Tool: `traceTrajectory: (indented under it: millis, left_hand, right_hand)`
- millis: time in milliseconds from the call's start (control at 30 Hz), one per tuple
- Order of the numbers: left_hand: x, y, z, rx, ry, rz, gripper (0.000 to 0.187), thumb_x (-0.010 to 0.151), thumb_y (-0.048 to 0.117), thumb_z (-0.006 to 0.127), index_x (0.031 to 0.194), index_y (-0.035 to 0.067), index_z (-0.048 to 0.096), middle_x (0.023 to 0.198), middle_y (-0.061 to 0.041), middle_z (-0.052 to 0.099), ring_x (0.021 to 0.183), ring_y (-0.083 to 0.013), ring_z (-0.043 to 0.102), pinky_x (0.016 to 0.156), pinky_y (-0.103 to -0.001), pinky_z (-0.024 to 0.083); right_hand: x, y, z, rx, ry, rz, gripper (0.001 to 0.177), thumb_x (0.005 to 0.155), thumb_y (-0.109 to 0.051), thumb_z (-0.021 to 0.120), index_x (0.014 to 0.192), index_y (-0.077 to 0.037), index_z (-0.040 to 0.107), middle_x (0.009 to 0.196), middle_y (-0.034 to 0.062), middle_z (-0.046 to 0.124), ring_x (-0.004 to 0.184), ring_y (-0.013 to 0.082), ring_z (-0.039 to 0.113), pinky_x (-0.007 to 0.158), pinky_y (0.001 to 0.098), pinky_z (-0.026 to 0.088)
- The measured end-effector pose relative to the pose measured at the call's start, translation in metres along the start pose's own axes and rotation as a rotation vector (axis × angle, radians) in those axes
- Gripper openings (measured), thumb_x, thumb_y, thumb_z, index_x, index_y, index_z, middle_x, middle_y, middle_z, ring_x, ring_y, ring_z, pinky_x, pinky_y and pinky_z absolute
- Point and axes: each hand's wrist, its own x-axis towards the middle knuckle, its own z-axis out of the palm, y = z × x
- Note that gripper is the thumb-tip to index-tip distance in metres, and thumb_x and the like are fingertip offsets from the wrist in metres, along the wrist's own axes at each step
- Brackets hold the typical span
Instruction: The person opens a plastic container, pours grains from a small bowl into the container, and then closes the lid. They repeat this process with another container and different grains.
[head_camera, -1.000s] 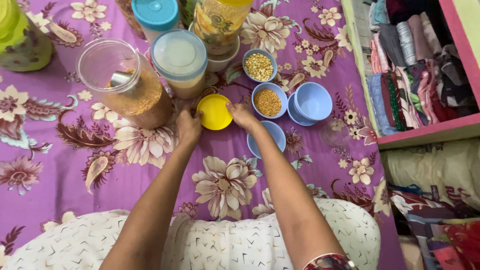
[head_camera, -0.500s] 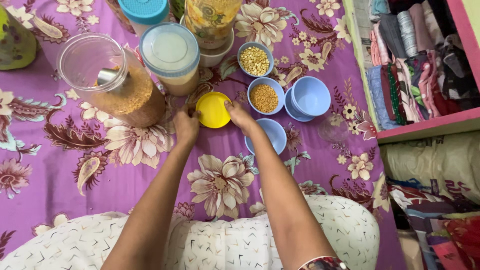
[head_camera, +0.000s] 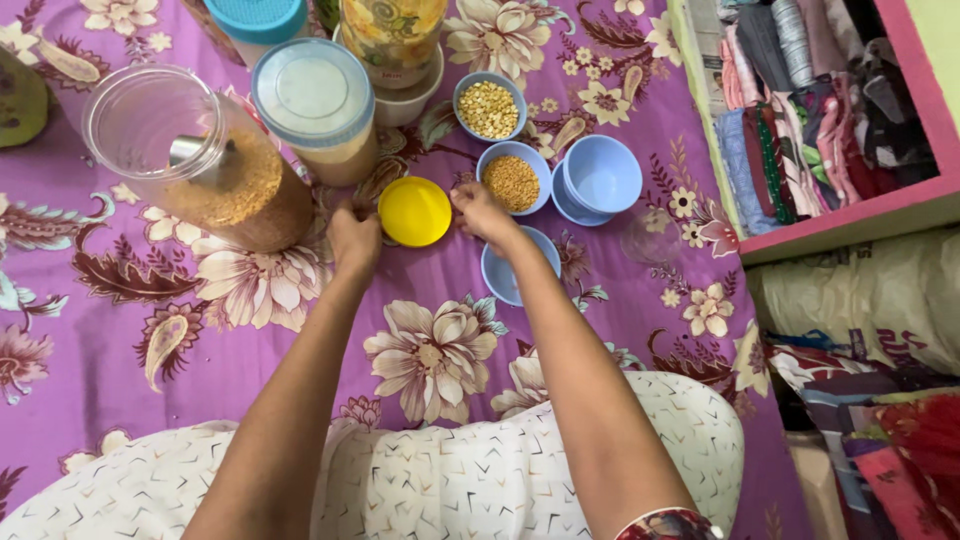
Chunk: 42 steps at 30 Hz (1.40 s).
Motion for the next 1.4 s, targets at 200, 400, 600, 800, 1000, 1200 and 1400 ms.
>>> traceTrajectory:
  millis: [200, 400, 600, 800, 1000, 1200, 1400]
  left_hand:
    - [0.002, 0.022, 0.007, 0.010, 0.012, -0.002, 0.028, 0.084, 0.014, 0.068, 0.110, 0.006, 0.074, 0.106, -0.017, 0.075, 0.100, -0.0317, 0.072, 0.092, -0.041, 0.053]
    - [-0.005, 0.046, 0.008, 0.026, -0.004, -0.030, 0.026, 0.084, 0.018, 0.068, 0.108, 0.010, 0.076, 0.107, -0.015, 0.076, 0.101, -0.0306, 0.073, 0.093, -0.040, 0.053]
    - [-0.006, 0.054, 0.026, 0.060, -0.004, 0.072, 0.024, 0.084, 0.018, 0.070, 0.105, 0.009, 0.077, 0.106, -0.016, 0.076, 0.101, -0.0316, 0.073, 0.094, -0.041, 0.053]
    - [-0.006, 0.055, 0.059, 0.032, -0.050, 0.057, 0.025, 0.083, 0.022, 0.072, 0.105, 0.010, 0.077, 0.104, -0.014, 0.077, 0.101, -0.0300, 0.073, 0.093, -0.040, 0.053]
    - [-0.015, 0.066, 0.081, 0.018, -0.110, 0.025, 0.027, 0.086, 0.023, 0.070, 0.107, 0.008, 0.075, 0.104, -0.014, 0.077, 0.100, -0.0300, 0.073, 0.092, -0.040, 0.053]
    - [-0.044, 0.093, 0.086, -0.235, -0.290, -0.169, 0.036, 0.095, 0.032, 0.061, 0.118, 0.005, 0.068, 0.093, -0.012, 0.074, 0.082, -0.0286, 0.074, 0.073, -0.042, 0.058]
    - [-0.052, 0.095, 0.099, -0.417, -0.421, -0.229, 0.062, 0.098, 0.054, 0.046, 0.141, 0.010, 0.056, 0.103, -0.014, 0.069, 0.072, -0.0234, 0.067, 0.063, -0.038, 0.057]
  right_hand:
    - [-0.009, -0.012, -0.015, 0.206, 0.039, -0.067, 0.036, 0.104, -0.027, 0.054, 0.131, -0.004, 0.049, 0.104, 0.0112, 0.065, 0.082, 0.0166, 0.064, 0.070, 0.0309, 0.057]
    - [-0.027, -0.022, -0.020, 0.158, 0.121, -0.037, 0.031, 0.103, -0.025, 0.051, 0.130, -0.009, 0.049, 0.106, 0.0044, 0.065, 0.086, 0.0156, 0.068, 0.071, 0.0305, 0.058]
    - [-0.037, -0.021, -0.021, 0.029, 0.314, -0.059, 0.033, 0.098, -0.028, 0.057, 0.125, -0.009, 0.059, 0.107, 0.0112, 0.069, 0.086, 0.0221, 0.069, 0.073, 0.0358, 0.058]
    - [-0.040, -0.021, -0.024, -0.488, 0.762, -0.088, 0.045, 0.094, -0.040, 0.063, 0.124, -0.007, 0.063, 0.124, 0.0212, 0.064, 0.117, 0.0386, 0.060, 0.101, 0.0488, 0.048]
    - [-0.061, -0.033, -0.027, -0.565, 0.840, 0.125, 0.055, 0.090, -0.041, 0.063, 0.131, -0.005, 0.056, 0.136, 0.0234, 0.053, 0.132, 0.0405, 0.046, 0.106, 0.0571, 0.041]
    - [-0.065, -0.037, -0.031, -0.572, 0.839, 0.262, 0.070, 0.087, -0.044, 0.068, 0.135, 0.002, 0.047, 0.140, 0.0281, 0.047, 0.134, 0.0430, 0.042, 0.106, 0.0578, 0.041]
    - [-0.054, -0.026, -0.037, -0.495, 0.838, 0.305, 0.079, 0.086, -0.046, 0.070, 0.134, 0.011, 0.042, 0.138, 0.0337, 0.046, 0.131, 0.0448, 0.044, 0.109, 0.0538, 0.039]
